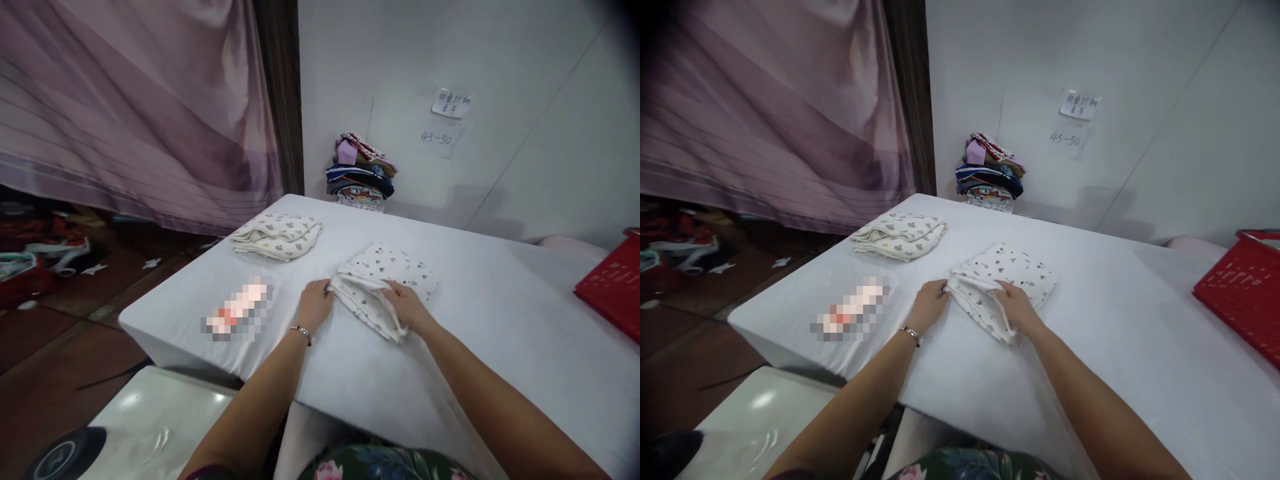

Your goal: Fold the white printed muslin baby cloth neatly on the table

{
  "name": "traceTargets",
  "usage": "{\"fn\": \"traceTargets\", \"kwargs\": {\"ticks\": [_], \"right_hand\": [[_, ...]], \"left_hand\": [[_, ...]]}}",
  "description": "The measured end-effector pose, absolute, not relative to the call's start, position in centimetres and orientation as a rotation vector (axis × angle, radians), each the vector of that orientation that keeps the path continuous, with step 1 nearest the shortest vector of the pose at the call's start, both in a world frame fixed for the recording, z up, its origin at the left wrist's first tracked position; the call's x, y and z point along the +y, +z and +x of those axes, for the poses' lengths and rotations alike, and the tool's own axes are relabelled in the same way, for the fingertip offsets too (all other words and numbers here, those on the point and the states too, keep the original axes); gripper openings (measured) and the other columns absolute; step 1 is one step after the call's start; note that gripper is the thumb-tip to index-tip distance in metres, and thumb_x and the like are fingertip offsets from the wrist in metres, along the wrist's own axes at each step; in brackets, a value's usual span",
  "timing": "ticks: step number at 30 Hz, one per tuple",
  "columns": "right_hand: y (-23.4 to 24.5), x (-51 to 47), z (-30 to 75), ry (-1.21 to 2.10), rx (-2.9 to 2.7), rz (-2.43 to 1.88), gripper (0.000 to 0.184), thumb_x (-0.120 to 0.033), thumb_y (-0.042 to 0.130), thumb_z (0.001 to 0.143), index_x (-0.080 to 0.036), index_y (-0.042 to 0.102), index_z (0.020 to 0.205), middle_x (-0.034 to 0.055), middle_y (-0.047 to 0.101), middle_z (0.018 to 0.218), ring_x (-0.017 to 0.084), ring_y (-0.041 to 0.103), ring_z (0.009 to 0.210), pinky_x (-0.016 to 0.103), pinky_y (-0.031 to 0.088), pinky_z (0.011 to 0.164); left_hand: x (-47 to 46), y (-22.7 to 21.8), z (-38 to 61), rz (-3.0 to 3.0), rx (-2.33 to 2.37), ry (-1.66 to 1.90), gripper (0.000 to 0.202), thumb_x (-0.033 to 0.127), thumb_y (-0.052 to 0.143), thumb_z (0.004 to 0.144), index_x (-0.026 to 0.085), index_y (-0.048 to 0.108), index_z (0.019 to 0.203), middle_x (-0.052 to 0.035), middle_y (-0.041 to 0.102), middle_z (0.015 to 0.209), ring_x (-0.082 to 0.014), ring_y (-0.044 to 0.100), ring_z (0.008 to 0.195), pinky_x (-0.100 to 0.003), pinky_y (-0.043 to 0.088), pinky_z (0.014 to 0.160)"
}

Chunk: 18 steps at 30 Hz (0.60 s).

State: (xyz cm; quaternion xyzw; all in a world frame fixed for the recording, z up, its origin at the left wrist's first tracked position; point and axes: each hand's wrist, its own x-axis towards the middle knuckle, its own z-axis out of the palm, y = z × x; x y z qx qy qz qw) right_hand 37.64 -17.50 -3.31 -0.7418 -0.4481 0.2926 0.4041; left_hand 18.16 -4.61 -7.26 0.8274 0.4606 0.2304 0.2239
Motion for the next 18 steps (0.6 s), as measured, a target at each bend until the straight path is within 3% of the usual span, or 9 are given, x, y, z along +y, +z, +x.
{"fn": "traceTargets", "kwargs": {"ticks": [6, 18], "right_hand": [[-3.5, -17.3, 39.2, 1.011, -0.684, -1.559, 0.049, -0.040, 0.053, 0.076, -0.017, 0.055, 0.120, 0.0071, 0.069, 0.093, 0.023, 0.066, 0.080, 0.031, 0.054, 0.066], [-3.8, -17.2, 38.6, 0.947, -0.791, -1.629, 0.050, -0.043, 0.052, 0.076, -0.019, 0.056, 0.120, 0.0043, 0.069, 0.097, 0.021, 0.064, 0.086, 0.032, 0.052, 0.074]], "left_hand": [[-4.0, -7.3, 18.3, 2.289, 1.241, 0.612, 0.044, 0.011, 0.045, 0.074, 0.018, 0.055, 0.117, -0.0083, 0.059, 0.118, -0.0236, 0.047, 0.114, -0.038, 0.035, 0.096], [-2.9, -7.1, 19.4, 2.169, 1.102, 0.772, 0.027, 0.015, 0.044, 0.077, 0.021, 0.062, 0.095, -0.0029, 0.064, 0.101, -0.0182, 0.052, 0.102, -0.031, 0.041, 0.090]]}}
